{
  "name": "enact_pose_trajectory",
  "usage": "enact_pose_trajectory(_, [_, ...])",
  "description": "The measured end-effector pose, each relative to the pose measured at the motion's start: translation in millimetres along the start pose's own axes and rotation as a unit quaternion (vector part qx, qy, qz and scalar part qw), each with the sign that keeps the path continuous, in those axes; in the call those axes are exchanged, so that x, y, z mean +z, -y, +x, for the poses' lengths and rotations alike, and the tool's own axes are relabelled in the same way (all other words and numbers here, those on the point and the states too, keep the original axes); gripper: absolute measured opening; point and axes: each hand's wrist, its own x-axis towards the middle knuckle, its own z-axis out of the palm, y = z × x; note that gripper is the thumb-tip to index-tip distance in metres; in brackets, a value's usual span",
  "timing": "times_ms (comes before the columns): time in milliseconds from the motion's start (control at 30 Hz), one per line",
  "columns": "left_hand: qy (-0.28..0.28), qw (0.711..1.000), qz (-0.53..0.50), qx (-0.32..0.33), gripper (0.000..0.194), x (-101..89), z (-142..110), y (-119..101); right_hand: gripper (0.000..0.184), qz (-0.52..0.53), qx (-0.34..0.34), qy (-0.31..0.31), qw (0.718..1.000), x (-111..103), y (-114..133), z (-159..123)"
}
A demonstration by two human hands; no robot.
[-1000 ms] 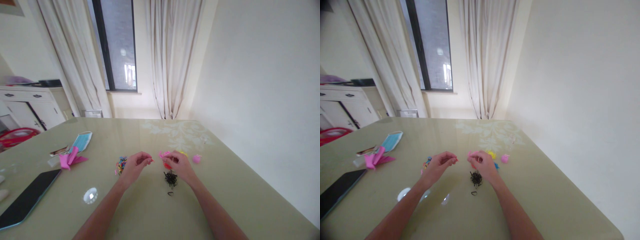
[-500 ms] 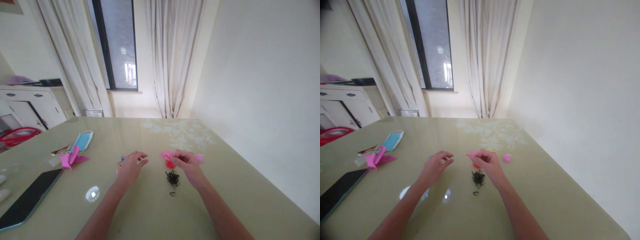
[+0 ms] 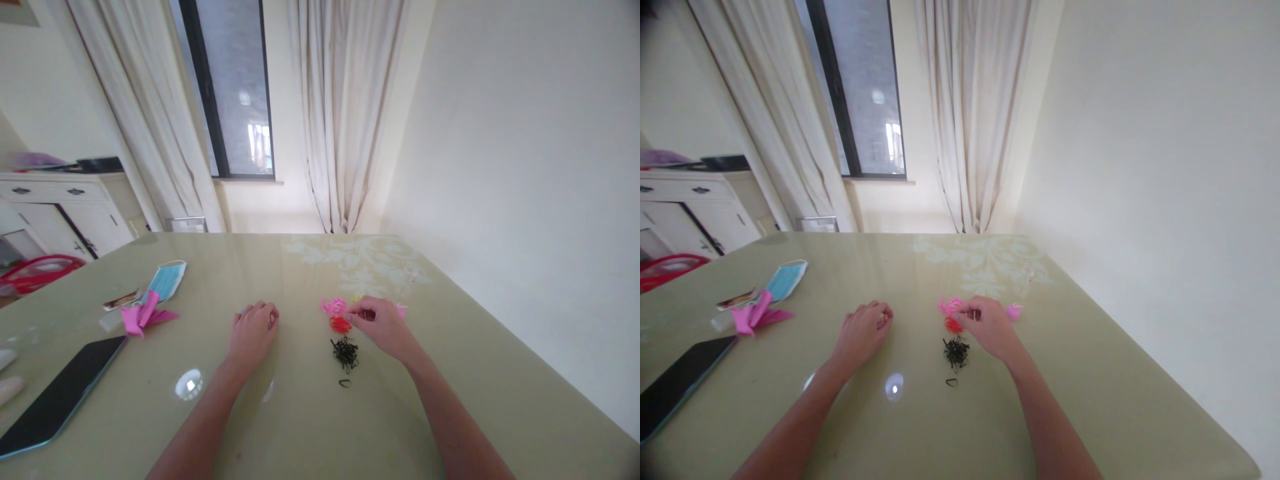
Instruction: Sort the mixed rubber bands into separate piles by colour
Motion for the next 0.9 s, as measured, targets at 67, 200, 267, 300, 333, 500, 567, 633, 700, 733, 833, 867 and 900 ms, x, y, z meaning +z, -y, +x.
enact_pose_trajectory(67, [-0.020, 0.999, -0.030, -0.001, 0.017, 2.1, 2, 0, 0.015, -0.109, 0.004, 0.000, 0.994, 6, -13, 3])
enact_pose_trajectory(200, [-0.036, 0.991, -0.129, -0.014, 0.014, 6.8, 6, 4, 0.019, -0.200, 0.017, 0.017, 0.979, 18, -27, 5])
enact_pose_trajectory(267, [-0.035, 0.974, -0.224, -0.012, 0.018, 8.4, 9, 5, 0.022, -0.212, 0.020, 0.003, 0.977, 22, -24, 4])
enact_pose_trajectory(300, [-0.031, 0.960, -0.277, -0.007, 0.021, 8.9, 10, 5, 0.023, -0.203, 0.015, -0.005, 0.979, 23, -21, 4])
enact_pose_trajectory(333, [-0.027, 0.945, -0.325, -0.001, 0.024, 9.2, 10, 4, 0.024, -0.182, 0.005, -0.011, 0.983, 25, -17, 3])
enact_pose_trajectory(500, [0.002, 0.893, -0.447, 0.043, 0.031, 9.1, 7, -11, 0.017, -0.018, -0.048, -0.013, 0.999, 46, 4, -1])
enact_pose_trajectory(567, [0.023, 0.881, -0.468, 0.071, 0.029, 9.1, 3, -19, 0.017, 0.014, -0.042, -0.010, 0.999, 57, 7, -3])
enact_pose_trajectory(633, [0.044, 0.870, -0.481, 0.095, 0.026, 9.8, -2, -25, 0.022, 0.037, -0.033, -0.010, 0.999, 64, 7, -5])
enact_pose_trajectory(700, [0.056, 0.862, -0.491, 0.111, 0.022, 10.9, -6, -29, 0.025, 0.051, -0.033, -0.017, 0.998, 66, 7, -6])
enact_pose_trajectory(733, [0.060, 0.859, -0.495, 0.115, 0.021, 11.5, -8, -31, 0.026, 0.055, -0.035, -0.022, 0.998, 66, 7, -6])
enact_pose_trajectory(833, [0.071, 0.853, -0.502, 0.121, 0.019, 12.5, -10, -34, 0.024, 0.061, -0.039, -0.034, 0.997, 65, 6, -5])
enact_pose_trajectory(867, [0.075, 0.853, -0.503, 0.122, 0.019, 12.6, -10, -34, 0.022, 0.063, -0.039, -0.033, 0.997, 64, 6, -5])
enact_pose_trajectory(900, [0.077, 0.853, -0.501, 0.123, 0.019, 12.6, -10, -35, 0.020, 0.065, -0.038, -0.029, 0.997, 64, 6, -5])
